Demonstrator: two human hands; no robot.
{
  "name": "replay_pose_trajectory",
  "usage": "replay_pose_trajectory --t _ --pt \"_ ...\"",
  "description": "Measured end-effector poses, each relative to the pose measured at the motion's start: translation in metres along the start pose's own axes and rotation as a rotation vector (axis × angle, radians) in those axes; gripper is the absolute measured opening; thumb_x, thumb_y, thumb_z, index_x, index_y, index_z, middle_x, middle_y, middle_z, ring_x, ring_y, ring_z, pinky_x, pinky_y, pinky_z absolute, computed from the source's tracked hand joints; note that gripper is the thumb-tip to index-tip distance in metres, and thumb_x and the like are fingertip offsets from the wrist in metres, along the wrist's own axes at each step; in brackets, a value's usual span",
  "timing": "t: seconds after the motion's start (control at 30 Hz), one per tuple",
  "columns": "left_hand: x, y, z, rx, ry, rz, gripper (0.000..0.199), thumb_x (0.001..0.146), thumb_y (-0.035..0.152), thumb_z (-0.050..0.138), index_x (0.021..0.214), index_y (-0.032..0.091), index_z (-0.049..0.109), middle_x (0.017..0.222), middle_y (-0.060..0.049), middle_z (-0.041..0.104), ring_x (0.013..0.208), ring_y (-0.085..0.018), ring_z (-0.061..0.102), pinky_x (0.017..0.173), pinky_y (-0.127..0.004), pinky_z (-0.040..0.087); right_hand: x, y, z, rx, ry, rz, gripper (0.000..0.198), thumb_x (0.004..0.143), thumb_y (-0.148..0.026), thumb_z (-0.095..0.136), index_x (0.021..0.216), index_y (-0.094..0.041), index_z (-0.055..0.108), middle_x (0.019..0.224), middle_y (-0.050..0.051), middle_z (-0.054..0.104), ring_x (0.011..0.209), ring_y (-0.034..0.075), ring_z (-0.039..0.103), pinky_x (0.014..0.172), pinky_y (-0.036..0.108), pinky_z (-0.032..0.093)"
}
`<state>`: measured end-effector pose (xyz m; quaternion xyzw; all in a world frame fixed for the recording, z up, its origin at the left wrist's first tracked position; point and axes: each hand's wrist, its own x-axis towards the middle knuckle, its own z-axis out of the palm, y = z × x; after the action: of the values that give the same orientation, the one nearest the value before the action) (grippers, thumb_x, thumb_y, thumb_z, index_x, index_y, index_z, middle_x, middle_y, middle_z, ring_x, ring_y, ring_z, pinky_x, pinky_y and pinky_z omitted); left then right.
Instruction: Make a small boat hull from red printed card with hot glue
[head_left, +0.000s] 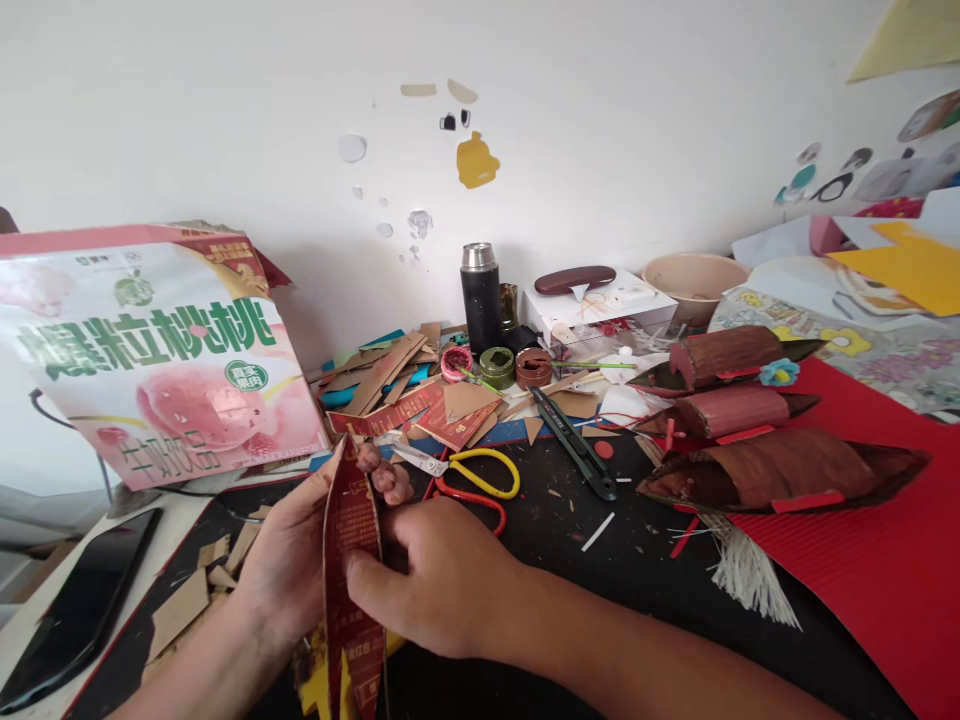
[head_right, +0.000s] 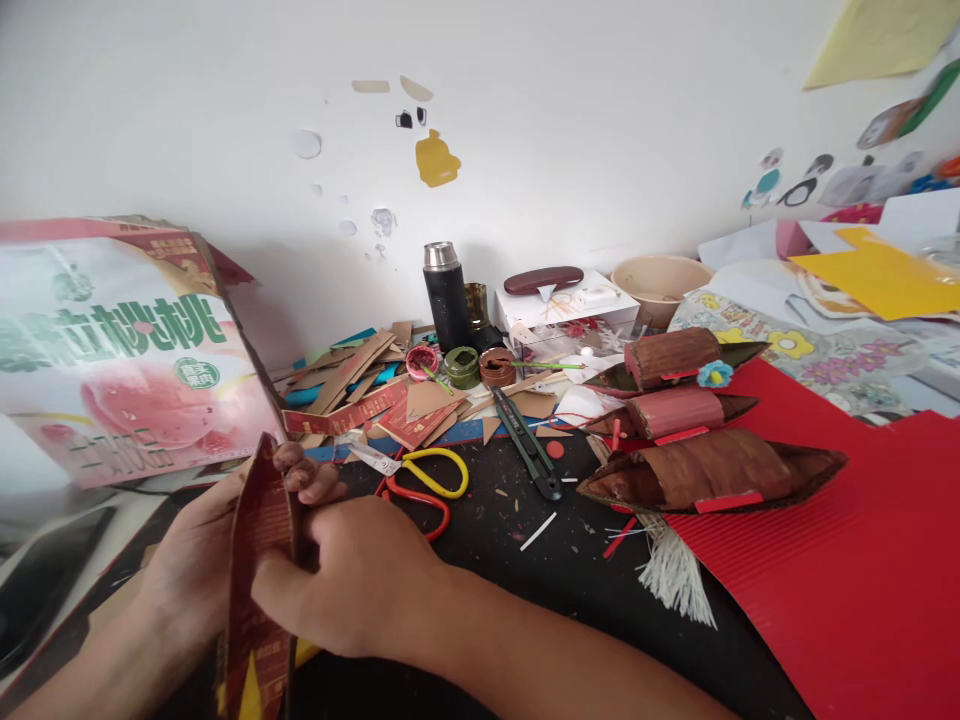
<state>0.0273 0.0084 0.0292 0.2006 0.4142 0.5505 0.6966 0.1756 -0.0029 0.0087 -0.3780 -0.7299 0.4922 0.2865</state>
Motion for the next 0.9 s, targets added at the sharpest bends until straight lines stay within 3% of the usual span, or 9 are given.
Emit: replay_pose_trajectory --t 0.17,0.4,0.6,0.9 --pt "-0.0010 -0.0009 -0.0004 -0.018 0.010 0.018 0.010 0.083 0.012 0.065 0.075 0.017 0.067 0.066 -0.002 0.057 0.062 -0.017 0.061 0.061 -0.024 0.061 -0.0002 -0.0002 -0.0005 0.014 0.009 -0.008 0.033 0.090 -0.037 0.062 0.064 -0.019 0.051 0.058 -0.004 0.053 0.053 0.009 0.044 0.052 0.025 0.027" --pt "-0.0009 -0.0002 -0.0016 -0.011 -0.010 0.012 0.009 0.081 0.010 0.067 0.074 0.017 0.067 0.067 -0.002 0.058 0.064 -0.016 0.061 0.066 -0.027 0.063 0.0000 0.0010 0.0009 -0.013 0.019 -0.002 0.034 0.090 -0.039 0.061 0.064 -0.019 0.054 0.058 -0.003 0.054 0.054 0.011 0.045 0.054 0.025 0.029" --pt "0.0020 -0.0012 -0.0044 -0.014 -0.024 0.023 0.007 0.076 0.011 0.072 0.076 0.017 0.068 0.068 -0.001 0.058 0.065 -0.016 0.060 0.063 -0.024 0.062 0.0003 0.0014 0.0013 0.012 0.003 0.001 0.033 0.090 -0.038 0.062 0.064 -0.019 0.051 0.059 -0.004 0.054 0.054 0.010 0.045 0.053 0.024 0.028" --pt "0.0029 -0.0015 -0.0086 0.015 -0.059 0.000 0.011 0.072 0.013 0.081 0.074 0.015 0.070 0.068 -0.002 0.058 0.066 -0.017 0.061 0.073 -0.030 0.065 0.0012 0.0009 0.0006 0.007 0.010 -0.003 0.034 0.090 -0.036 0.062 0.063 -0.019 0.048 0.058 -0.004 0.051 0.053 0.009 0.043 0.052 0.025 0.027"
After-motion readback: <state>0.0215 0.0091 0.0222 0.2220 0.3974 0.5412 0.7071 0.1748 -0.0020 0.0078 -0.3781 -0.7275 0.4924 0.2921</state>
